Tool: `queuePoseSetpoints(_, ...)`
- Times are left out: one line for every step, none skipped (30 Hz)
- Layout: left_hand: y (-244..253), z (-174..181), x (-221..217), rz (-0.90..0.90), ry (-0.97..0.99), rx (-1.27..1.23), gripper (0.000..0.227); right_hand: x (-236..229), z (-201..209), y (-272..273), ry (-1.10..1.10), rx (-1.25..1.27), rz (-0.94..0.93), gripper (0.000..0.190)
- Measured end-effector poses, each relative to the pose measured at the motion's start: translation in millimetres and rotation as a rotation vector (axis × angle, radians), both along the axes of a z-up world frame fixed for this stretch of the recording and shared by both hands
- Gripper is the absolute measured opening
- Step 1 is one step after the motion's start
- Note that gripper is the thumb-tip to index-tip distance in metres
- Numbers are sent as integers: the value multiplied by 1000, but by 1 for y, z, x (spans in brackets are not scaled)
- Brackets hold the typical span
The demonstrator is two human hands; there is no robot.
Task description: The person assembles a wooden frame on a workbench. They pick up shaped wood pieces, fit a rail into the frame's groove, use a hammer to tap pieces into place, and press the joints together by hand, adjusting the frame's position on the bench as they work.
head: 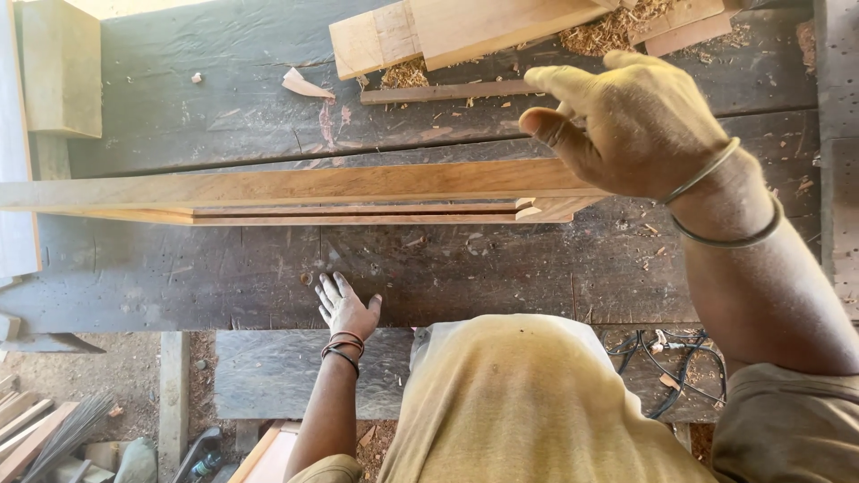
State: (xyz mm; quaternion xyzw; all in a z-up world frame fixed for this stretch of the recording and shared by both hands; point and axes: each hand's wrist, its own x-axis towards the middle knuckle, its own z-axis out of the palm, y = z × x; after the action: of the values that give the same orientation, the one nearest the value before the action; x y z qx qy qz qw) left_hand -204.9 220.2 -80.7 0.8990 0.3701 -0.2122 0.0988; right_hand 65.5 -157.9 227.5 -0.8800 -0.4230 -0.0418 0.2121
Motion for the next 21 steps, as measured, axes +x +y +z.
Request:
queuePoseSetpoints(0,1,1,1,7,-1,112,-2,-1,0,-90,124,31,46)
queuePoseSetpoints(1,0,1,0,6,-2,112,-1,-12,6,-91,123,31,46)
queuePoseSetpoints(1,0,1,-1,-4,-1,112,0,-23,12,51,-61,-45,42)
queuePoseSetpoints(1,-1,0,-2,-14,0,112,0,-34,17,193,-244,-122,41)
queuePoseSetpoints(1,-1,0,2,-14,0,112,2,-37,16,192,-245,-118,41)
queuePoseSetpoints(1,-1,0,2,-28,-5,113,3,-40,15,219,-178,-95,46)
queuePoseSetpoints(1,-2,0,-2,-39,-9,113,4,-43,13,248,-109,-77,51)
queuePoseSetpoints(1,0,-1,-4,-38,-8,113,3,-43,13,250,-109,-79,51)
queuePoseSetpoints(0,1,1,2,-18,-6,113,4,-42,13,282,-109,-106,54)
queuePoseSetpoints(0,3,2,8,1,-3,113,5,-40,13,315,-109,-134,56)
queuePoseSetpoints(0,2,2,9,1,-4,113,4,-41,13,315,-110,-134,56)
queuePoseSetpoints(0,1,1,6,-8,-6,113,4,-42,13,291,-111,-126,56)
queuePoseSetpoints(1,0,0,7,-18,-7,113,4,-43,13,268,-112,-116,56)
queuePoseSetpoints(0,0,1,11,-17,-7,113,4,-43,13,268,-113,-112,56)
queuePoseSetpoints(0,0,1,12,-22,-9,113,3,-43,12,264,-99,-112,56)
queuePoseSetpoints(0,-1,1,12,-27,-11,114,3,-43,12,259,-85,-113,57)
queuePoseSetpoints(-1,1,1,18,-27,-7,114,3,-44,12,259,-81,-107,57)
queuePoseSetpoints(-2,3,2,18,-24,-13,114,4,-45,11,269,-80,-106,58)
queuePoseSetpoints(-2,5,2,22,-21,-17,114,5,-45,12,279,-78,-101,58)
queuePoseSetpoints(-2,5,2,31,-23,-10,114,4,-45,12,278,-73,-91,58)
queuePoseSetpoints(-3,6,2,25,-28,-10,113,5,-44,13,280,-90,-98,58)
